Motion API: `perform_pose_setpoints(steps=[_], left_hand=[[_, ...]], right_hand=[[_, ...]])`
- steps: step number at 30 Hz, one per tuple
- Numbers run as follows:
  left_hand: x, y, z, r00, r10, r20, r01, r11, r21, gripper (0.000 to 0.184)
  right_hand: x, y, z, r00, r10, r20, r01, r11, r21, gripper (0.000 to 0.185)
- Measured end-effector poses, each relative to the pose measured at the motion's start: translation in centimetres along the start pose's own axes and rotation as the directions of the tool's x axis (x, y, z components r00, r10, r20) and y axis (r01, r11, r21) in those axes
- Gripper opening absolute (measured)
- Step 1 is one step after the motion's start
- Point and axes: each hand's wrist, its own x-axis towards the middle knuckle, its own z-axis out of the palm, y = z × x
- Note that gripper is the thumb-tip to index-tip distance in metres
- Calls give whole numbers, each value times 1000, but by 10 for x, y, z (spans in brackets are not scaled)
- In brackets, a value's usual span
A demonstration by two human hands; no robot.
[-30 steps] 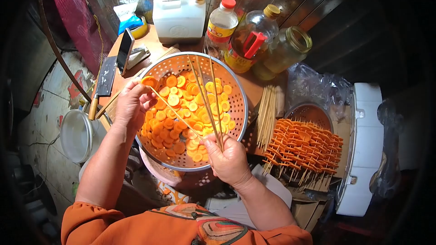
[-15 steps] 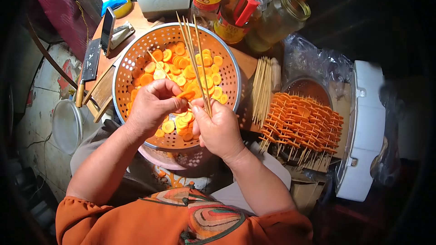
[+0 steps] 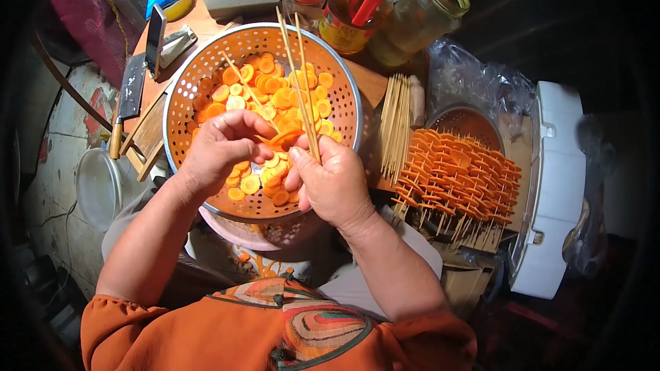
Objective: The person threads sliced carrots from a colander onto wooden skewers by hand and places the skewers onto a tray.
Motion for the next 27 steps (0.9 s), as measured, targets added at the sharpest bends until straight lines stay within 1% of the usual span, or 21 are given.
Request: perform_pose_setpoints(steps=[1, 2, 3, 4, 5, 6, 7, 8, 10, 11, 13, 14, 16, 20, 22, 23, 24, 25, 26, 27], left_hand=[[3, -7, -5, 996, -13, -86, 23, 993, 116, 21], [4, -13, -10, 996, -14, -84, 23, 993, 117, 21], [5, -17, -15, 998, -61, -27, 65, 796, 601, 24], [6, -23, -18, 992, -129, -1, 51, 382, 923, 29], [8, -31, -20, 962, -271, 28, 28, 200, 979, 31], [9, -39, -21, 912, -410, 28, -24, 15, 1000, 34], [7, -43, -15, 905, -424, -33, 11, -56, 998, 34], [7, -42, -13, 905, -425, -32, 9, -56, 998, 34], [7, -36, -9, 902, -429, -53, -12, -147, 989, 34], [7, -38, -10, 901, -430, -51, -13, -147, 989, 34], [6, -43, -15, 933, -360, 32, -80, -119, 990, 24], [8, -42, -14, 932, -360, 32, -80, -119, 990, 24], [15, -39, -13, 882, -470, -20, -51, -137, 989, 33], [21, -33, -19, 887, -461, -16, -57, -144, 988, 31], [21, -20, -22, 888, -458, -37, 14, -53, 999, 25], [19, -11, -26, 936, -351, -23, 50, 68, 996, 16], [18, -1, -27, 921, -348, -174, 292, 324, 900, 15], [20, 2, -35, 946, -236, -221, 317, 536, 782, 12], [22, 6, -43, 948, -130, -290, 291, 723, 627, 11], [23, 11, -46, 931, -73, -359, 228, 882, 412, 10]], right_hand=[[0, 0, -1, 1000, -6, -12, 6, 1000, 5, 19], [-1, 0, -2, 1000, -6, -14, 6, 1000, 6, 19], [-1, -2, -3, 1000, -4, -30, 5, 1000, 14, 19], [-2, -3, -4, 999, -3, -46, 4, 1000, 23, 19], [-2, -3, -4, 999, -2, -46, 3, 1000, 23, 19], [-3, -2, -4, 1000, 0, -29, 1, 1000, 27, 19], [-3, -2, -4, 1000, 2, -12, -2, 999, 32, 18], [-4, -2, -4, 1000, 3, -14, -2, 999, 34, 18], [-6, -4, -3, 1000, 17, 7, -17, 999, 33, 18], [-7, -4, -4, 1000, 17, 5, -17, 999, 33, 18], [-8, -4, -4, 1000, 4, 14, -5, 998, 57, 18], [-8, -4, -5, 1000, 4, 14, -5, 998, 57, 18], [-8, -3, -5, 1000, 0, 23, -2, 998, 58, 18], [-9, -2, -6, 999, -8, 31, 6, 999, 50, 18], [-10, -3, -6, 1000, -6, 22, 5, 1000, 20, 18], [-11, -3, -7, 1000, -7, 23, 7, 1000, 20, 18], [-11, -3, -8, 999, 15, 42, -15, 1000, 7, 18], [-12, -4, -9, 998, 35, 60, -35, 999, -6, 18], [-13, -4, -9, 998, 27, 62, -27, 1000, -5, 18], [-15, -4, -8, 994, 65, 88, -63, 998, -26, 18]])
